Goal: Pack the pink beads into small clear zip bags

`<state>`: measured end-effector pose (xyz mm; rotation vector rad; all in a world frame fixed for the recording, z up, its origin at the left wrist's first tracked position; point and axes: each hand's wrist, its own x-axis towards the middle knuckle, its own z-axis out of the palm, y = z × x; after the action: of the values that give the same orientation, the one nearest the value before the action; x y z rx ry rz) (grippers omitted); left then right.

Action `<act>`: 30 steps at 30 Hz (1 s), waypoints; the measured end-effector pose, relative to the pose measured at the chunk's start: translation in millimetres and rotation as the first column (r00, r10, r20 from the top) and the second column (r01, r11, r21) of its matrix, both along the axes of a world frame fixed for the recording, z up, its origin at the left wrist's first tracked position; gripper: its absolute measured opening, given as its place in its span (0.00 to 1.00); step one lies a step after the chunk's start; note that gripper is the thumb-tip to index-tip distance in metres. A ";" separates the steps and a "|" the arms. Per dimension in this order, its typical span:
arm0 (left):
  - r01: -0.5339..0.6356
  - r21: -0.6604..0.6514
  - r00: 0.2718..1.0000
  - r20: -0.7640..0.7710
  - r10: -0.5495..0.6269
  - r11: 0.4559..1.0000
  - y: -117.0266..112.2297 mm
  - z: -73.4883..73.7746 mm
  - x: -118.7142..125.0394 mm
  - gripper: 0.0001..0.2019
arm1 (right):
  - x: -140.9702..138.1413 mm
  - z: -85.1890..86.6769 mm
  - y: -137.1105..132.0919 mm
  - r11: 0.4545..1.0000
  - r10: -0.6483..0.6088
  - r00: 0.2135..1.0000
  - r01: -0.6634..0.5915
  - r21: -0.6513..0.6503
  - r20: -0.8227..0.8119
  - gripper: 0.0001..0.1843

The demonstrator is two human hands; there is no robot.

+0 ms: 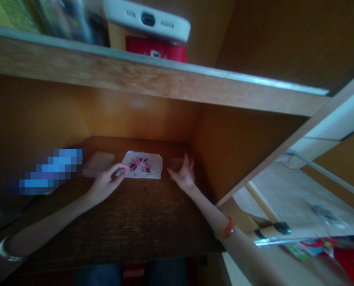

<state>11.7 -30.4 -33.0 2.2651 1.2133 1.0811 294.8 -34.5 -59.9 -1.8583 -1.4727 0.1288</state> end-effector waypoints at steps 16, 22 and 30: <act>-0.491 0.182 0.714 -0.476 0.514 0.852 15.9 1.2 -16.5 0.20 | -16.1 22.5 -0.1 0.902 0.090 0.958 0.038 -0.430 0.273 0.30; -0.518 0.159 0.692 -0.500 0.521 0.840 22.5 -2.5 -20.0 0.23 | -23.0 22.1 -0.4 0.921 0.057 0.890 0.129 -0.369 0.453 0.33; -0.519 0.139 0.674 -0.541 0.503 0.844 24.7 -8.1 -18.7 0.21 | -38.6 24.6 -5.5 0.966 0.077 0.832 0.073 -0.247 0.549 0.35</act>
<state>-7.0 -5.7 -41.1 2.3564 2.1946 0.5214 256.2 -40.0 -35.3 -2.2265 -1.9225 -0.2590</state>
